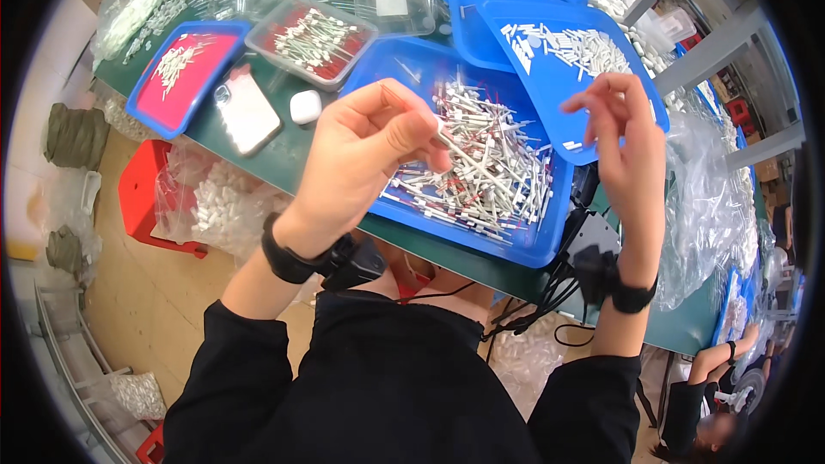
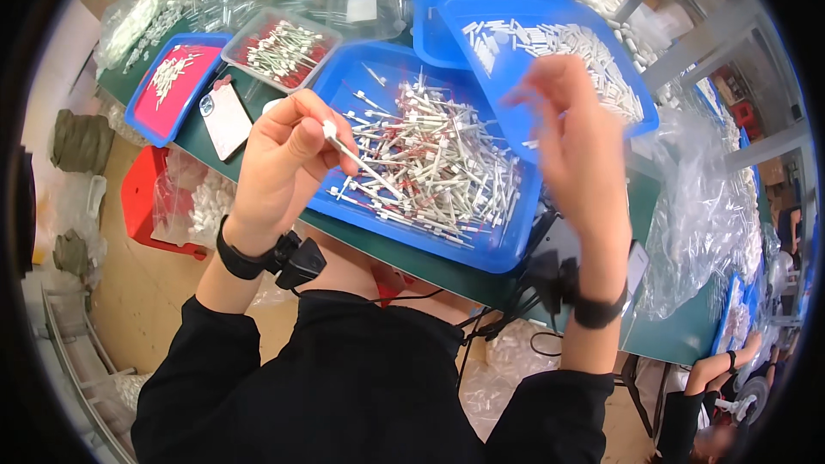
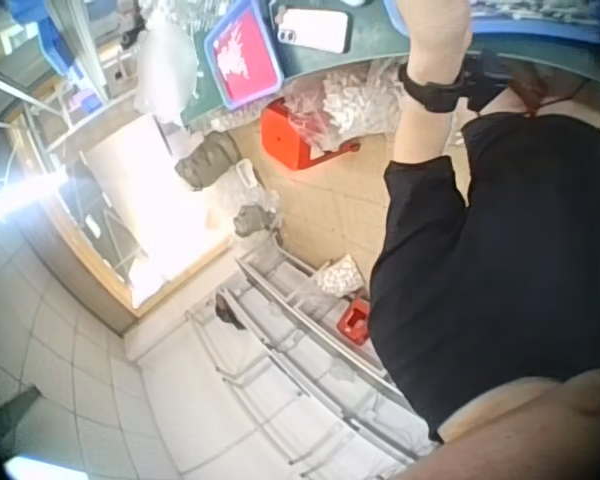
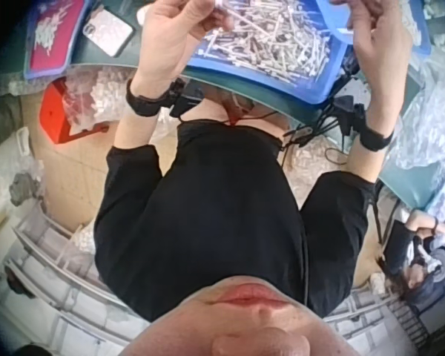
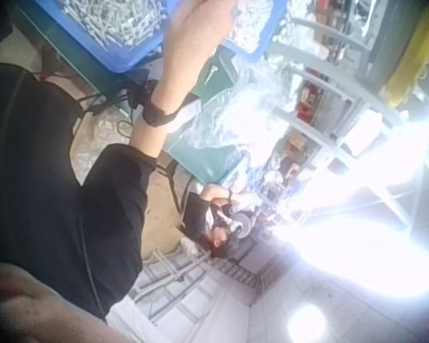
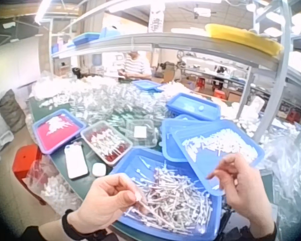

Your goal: The person sits at a workstation and repeatedly picks up small white plastic components and red wires from a blue tray. They insert the wires into the plastic pieces by hand and place the assembled units into a separate blue tray. The process is repetitive and involves handling small parts one at a time.

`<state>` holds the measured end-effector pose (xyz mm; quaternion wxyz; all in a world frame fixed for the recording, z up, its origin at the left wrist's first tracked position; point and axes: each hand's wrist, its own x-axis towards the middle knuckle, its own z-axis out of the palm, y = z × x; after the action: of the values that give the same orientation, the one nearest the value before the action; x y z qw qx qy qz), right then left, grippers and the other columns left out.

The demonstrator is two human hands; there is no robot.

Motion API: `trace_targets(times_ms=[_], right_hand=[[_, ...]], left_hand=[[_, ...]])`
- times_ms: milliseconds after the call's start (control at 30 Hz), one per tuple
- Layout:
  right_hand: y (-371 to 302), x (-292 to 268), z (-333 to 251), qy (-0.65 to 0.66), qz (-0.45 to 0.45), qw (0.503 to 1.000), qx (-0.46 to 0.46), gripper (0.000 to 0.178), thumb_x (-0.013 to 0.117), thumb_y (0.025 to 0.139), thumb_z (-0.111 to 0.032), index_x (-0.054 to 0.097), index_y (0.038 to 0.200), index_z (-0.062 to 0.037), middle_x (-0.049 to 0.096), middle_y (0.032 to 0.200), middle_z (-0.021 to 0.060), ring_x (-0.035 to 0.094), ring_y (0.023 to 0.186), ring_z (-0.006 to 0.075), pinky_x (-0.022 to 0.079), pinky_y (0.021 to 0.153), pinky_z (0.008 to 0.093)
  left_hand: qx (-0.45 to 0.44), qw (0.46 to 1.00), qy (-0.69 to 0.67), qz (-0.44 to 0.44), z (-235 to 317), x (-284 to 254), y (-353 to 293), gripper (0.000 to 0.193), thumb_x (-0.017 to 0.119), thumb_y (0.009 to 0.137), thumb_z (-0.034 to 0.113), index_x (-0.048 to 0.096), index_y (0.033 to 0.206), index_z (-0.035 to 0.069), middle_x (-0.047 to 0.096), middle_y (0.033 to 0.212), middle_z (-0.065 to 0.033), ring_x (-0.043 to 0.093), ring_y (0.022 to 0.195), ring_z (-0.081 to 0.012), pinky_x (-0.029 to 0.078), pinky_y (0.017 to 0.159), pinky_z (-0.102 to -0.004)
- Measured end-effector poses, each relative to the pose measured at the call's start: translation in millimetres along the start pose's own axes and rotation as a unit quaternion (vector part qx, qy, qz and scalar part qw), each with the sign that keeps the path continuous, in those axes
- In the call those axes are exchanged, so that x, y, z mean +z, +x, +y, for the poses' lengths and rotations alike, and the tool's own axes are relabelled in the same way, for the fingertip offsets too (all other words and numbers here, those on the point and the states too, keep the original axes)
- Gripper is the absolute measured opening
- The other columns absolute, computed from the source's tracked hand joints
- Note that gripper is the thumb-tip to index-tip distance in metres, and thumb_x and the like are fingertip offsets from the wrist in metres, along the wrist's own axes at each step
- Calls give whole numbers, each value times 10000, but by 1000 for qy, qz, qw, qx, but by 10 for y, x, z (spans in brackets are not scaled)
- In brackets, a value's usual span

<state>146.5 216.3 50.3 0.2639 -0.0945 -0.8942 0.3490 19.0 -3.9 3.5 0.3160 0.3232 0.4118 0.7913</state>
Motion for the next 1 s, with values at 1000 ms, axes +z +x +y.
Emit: trace_targets(times_ms=[1000], right_hand=[[-599, 286, -509, -2, -16, 990, -144, 208, 689, 761, 45, 685, 964, -1, 669, 755, 105, 654, 645, 172, 501, 570, 256]], left_hand=[[230, 952, 199, -28, -270, 258, -226, 216, 725, 759, -47, 579, 917, -23, 651, 858, -163, 658, 803, -210, 529, 713, -296]])
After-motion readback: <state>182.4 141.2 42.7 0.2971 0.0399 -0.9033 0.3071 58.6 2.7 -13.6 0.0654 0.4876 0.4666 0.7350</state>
